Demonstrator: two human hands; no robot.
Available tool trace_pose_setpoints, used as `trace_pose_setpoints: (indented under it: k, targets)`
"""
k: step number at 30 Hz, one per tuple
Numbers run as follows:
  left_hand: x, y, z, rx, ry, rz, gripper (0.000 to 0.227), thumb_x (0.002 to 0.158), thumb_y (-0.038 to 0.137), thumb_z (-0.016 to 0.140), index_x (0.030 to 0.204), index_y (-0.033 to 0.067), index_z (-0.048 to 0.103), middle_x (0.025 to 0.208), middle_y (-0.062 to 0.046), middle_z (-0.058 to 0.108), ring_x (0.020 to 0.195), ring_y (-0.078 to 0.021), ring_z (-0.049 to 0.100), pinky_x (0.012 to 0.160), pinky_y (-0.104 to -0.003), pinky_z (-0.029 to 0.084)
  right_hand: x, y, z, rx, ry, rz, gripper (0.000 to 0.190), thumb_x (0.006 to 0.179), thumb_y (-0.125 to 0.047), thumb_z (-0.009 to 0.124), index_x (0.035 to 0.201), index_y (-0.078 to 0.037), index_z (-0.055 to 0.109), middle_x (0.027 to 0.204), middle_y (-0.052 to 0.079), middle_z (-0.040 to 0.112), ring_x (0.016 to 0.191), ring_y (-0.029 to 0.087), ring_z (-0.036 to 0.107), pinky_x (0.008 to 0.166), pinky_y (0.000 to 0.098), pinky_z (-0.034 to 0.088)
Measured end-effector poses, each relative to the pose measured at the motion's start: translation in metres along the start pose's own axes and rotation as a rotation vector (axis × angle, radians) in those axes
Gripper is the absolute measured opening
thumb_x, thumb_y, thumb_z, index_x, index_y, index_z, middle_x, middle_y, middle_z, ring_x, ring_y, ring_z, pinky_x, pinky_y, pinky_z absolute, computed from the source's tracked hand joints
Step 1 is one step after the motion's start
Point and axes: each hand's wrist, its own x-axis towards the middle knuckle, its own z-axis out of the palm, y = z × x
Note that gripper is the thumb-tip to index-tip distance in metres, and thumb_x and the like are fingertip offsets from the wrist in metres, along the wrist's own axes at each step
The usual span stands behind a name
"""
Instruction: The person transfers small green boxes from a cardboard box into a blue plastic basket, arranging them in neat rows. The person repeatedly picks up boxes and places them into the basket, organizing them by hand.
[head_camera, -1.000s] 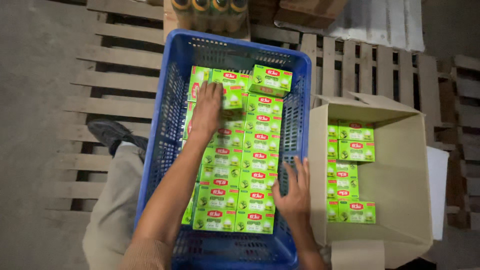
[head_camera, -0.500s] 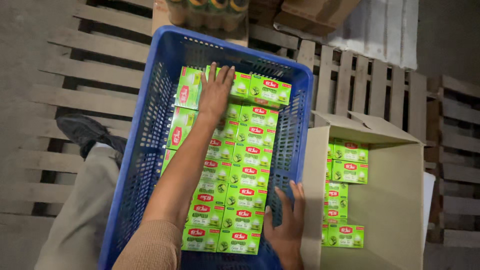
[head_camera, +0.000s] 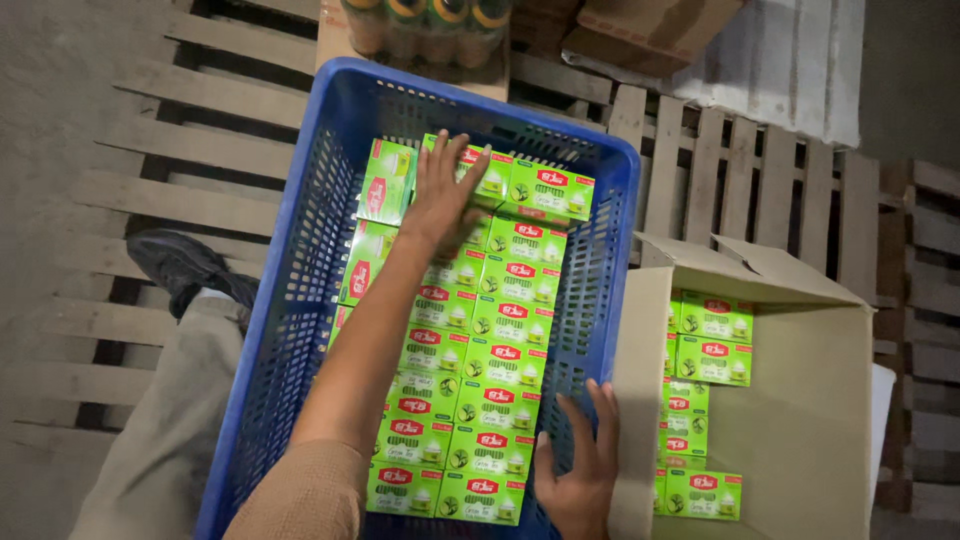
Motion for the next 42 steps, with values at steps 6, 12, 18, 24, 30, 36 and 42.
trace_pose_setpoints:
  k: [6, 12, 18, 24, 30, 36, 42]
  targets:
    - [0.028, -0.004, 0.079, 0.292, 0.389, -0.053, 0.113, 0.082, 0.090, 0.070, 0.164, 0.0149, 0.048, 0.169, -0.016, 0.040, 0.162, -0.0430, 0.027, 0.125, -0.081, 0.019, -0.001, 0.002, 0.002, -0.052, 0.020, 0.014, 0.039, 0.100, -0.021, 0.065, 0.136, -0.009, 0.073, 0.167, 0.016, 0.053, 0.163, 0.045, 0.044, 0.134, 0.0608, 0.040]
    - [0.026, 0.006, 0.072, 0.325, 0.352, -0.083, 0.079, 0.091, 0.069, 0.078, 0.150, 0.0236, 0.053, 0.159, -0.013, 0.041, 0.154, -0.0391, 0.033, 0.123, -0.080, 0.025, -0.003, 0.001, 0.003, -0.042, 0.020, 0.076, 0.039, 0.099, -0.028, 0.067, 0.132, -0.009, 0.076, 0.167, 0.013, 0.053, 0.163, 0.045, 0.044, 0.130, 0.0656, 0.044]
    - [0.031, -0.001, 0.081, 0.322, 0.425, -0.058, 0.081, 0.085, 0.064, 0.085, 0.149, 0.0244, 0.055, 0.160, -0.011, 0.042, 0.154, -0.0384, 0.035, 0.124, -0.079, 0.025, -0.006, 0.006, 0.006, -0.038, 0.024, 0.091, 0.040, 0.099, -0.029, 0.069, 0.136, -0.014, 0.074, 0.168, 0.013, 0.052, 0.165, 0.043, 0.042, 0.129, 0.0677, 0.047]
    - [0.033, 0.001, 0.093, 0.387, 0.328, -0.090, 0.077, 0.099, 0.065, 0.067, 0.162, 0.0242, 0.049, 0.168, -0.017, 0.040, 0.160, -0.0410, 0.030, 0.133, -0.065, 0.020, -0.004, -0.002, 0.001, 0.022, -0.013, 0.112, 0.039, 0.102, -0.028, 0.067, 0.139, -0.017, 0.070, 0.168, 0.012, 0.047, 0.165, 0.044, 0.037, 0.137, 0.0706, 0.041]
    - [-0.001, 0.064, 0.043, 0.568, 0.047, -0.068, 0.095, 0.105, 0.079, 0.037, 0.179, 0.0326, -0.001, 0.185, -0.017, 0.006, 0.168, -0.0426, 0.001, 0.134, -0.070, 0.007, -0.004, 0.008, 0.004, -0.006, 0.019, 0.041, 0.044, 0.103, -0.041, 0.060, 0.136, -0.014, 0.070, 0.164, 0.016, 0.055, 0.164, 0.043, 0.044, 0.126, 0.0602, 0.046]
    - [-0.055, 0.135, 0.089, 0.101, 0.622, 0.306, 0.044, 0.102, 0.040, 0.077, 0.120, 0.0019, 0.065, 0.129, -0.025, 0.065, 0.121, -0.0428, 0.061, 0.120, -0.063, 0.046, -0.004, 0.004, 0.001, 0.045, 0.070, 0.014, 0.036, 0.095, -0.017, 0.066, 0.128, -0.006, 0.076, 0.160, 0.018, 0.057, 0.160, 0.043, 0.046, 0.129, 0.0582, 0.043]
    - [-0.130, 0.162, 0.089, -0.111, 0.512, 0.277, 0.021, 0.103, 0.028, 0.075, 0.110, 0.0089, 0.071, 0.109, -0.011, 0.070, 0.109, -0.0382, 0.061, 0.097, -0.054, 0.049, -0.003, 0.001, 0.002, 0.044, 0.091, -0.008, 0.026, 0.105, -0.025, 0.061, 0.117, -0.007, 0.075, 0.150, 0.017, 0.064, 0.156, 0.042, 0.050, 0.123, 0.0576, 0.047]
